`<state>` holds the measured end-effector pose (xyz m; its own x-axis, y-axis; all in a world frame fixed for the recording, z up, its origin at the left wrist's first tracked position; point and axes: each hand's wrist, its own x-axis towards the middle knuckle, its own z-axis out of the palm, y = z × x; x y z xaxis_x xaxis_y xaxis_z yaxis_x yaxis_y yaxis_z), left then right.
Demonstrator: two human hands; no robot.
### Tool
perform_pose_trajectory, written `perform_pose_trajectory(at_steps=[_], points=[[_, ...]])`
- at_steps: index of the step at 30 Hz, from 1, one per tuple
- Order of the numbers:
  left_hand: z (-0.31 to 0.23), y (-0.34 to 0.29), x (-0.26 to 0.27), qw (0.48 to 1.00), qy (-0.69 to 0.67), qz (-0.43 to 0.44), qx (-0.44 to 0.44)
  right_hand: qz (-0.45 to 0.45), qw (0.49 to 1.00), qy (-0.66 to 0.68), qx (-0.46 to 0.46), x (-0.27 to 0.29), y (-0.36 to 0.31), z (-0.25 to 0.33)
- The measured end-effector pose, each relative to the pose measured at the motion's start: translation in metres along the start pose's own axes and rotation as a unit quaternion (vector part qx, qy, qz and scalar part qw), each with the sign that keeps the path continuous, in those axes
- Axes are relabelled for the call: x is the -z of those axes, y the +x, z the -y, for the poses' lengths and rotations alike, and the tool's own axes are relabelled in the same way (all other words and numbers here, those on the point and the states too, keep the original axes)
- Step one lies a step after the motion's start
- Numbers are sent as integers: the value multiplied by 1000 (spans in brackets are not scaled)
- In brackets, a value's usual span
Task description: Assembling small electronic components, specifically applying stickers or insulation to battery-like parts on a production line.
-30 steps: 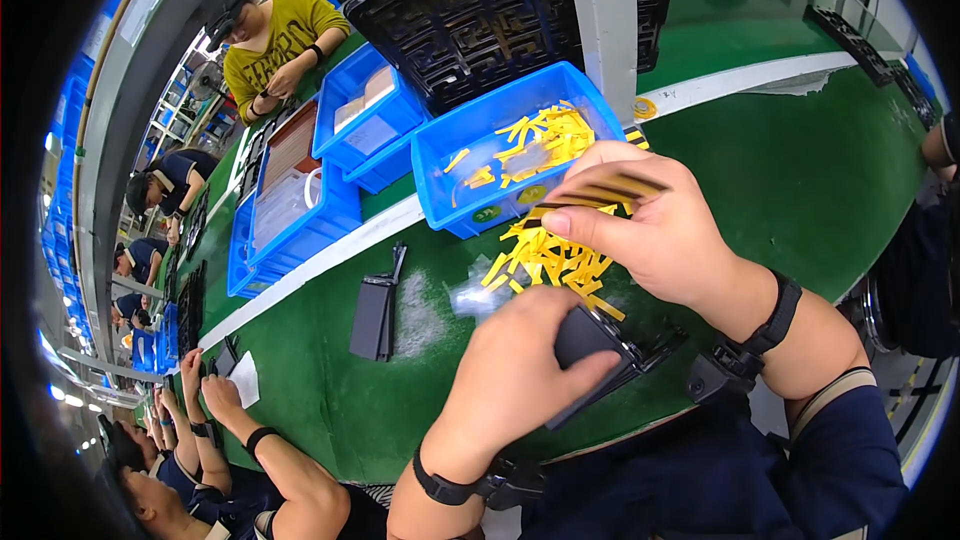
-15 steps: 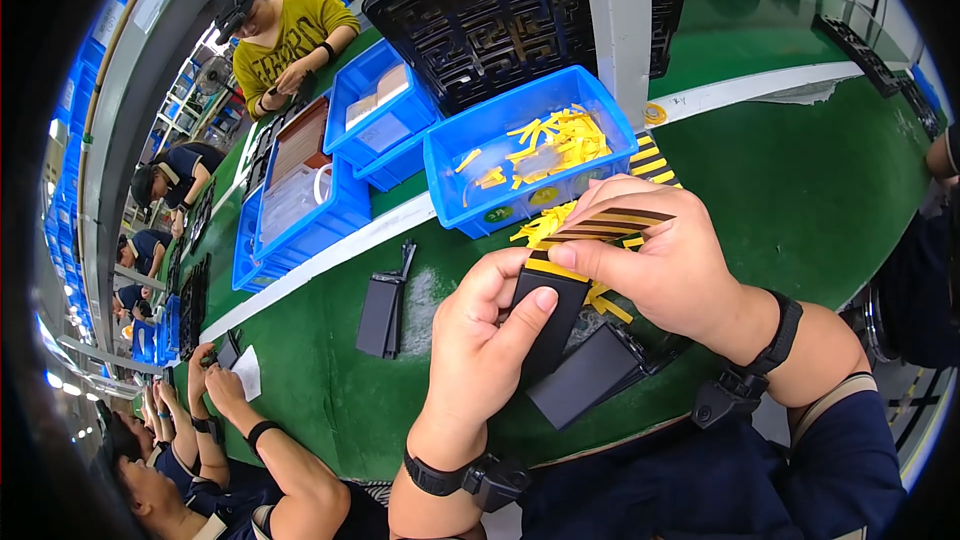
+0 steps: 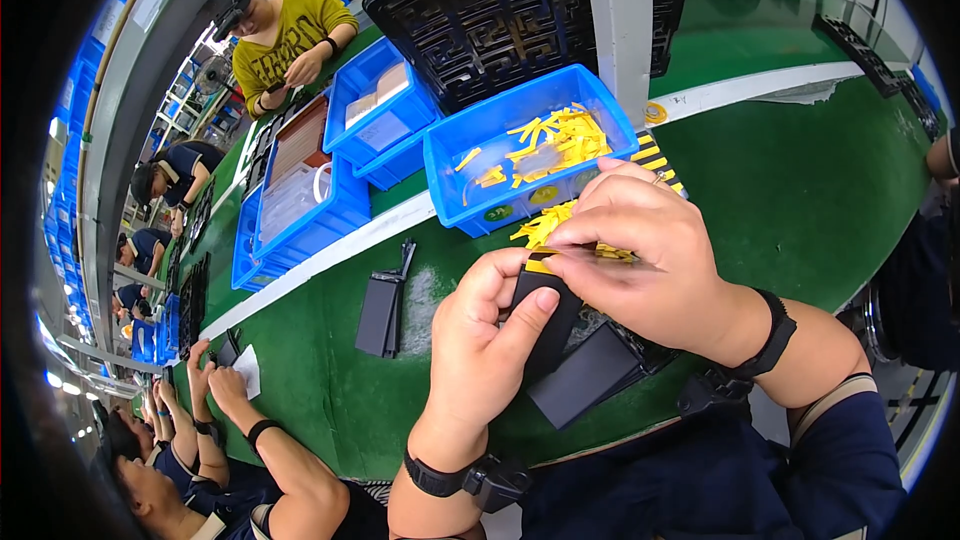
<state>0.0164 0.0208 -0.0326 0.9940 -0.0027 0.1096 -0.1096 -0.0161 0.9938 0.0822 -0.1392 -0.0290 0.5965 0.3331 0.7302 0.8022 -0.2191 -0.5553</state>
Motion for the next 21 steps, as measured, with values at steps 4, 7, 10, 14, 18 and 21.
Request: perform_pose_trajectory(at_steps=[4, 7, 10, 14, 18, 21], points=[[1, -2, 0, 993, 112, 1, -44, 20, 1000, 3, 11, 1, 1, 0], [-1, -3, 0, 994, 91, -36, -53, 34, 998, -5, 44, 3, 6, -2], [-4, -2, 2, 997, 41, -48, -45, 52, 996, -18, 71, 8, 9, -1], [-4, 2, 3, 996, 74, -36, -38, 76, 980, -161, 85, 11, 8, 12], [-3, 1, 2, 999, -6, -44, 14, 48, 966, -192, 166, 12, 6, 16], [1, 3, 5, 999, 29, -24, 16, 39, 969, -209, 126, 15, 7, 6]])
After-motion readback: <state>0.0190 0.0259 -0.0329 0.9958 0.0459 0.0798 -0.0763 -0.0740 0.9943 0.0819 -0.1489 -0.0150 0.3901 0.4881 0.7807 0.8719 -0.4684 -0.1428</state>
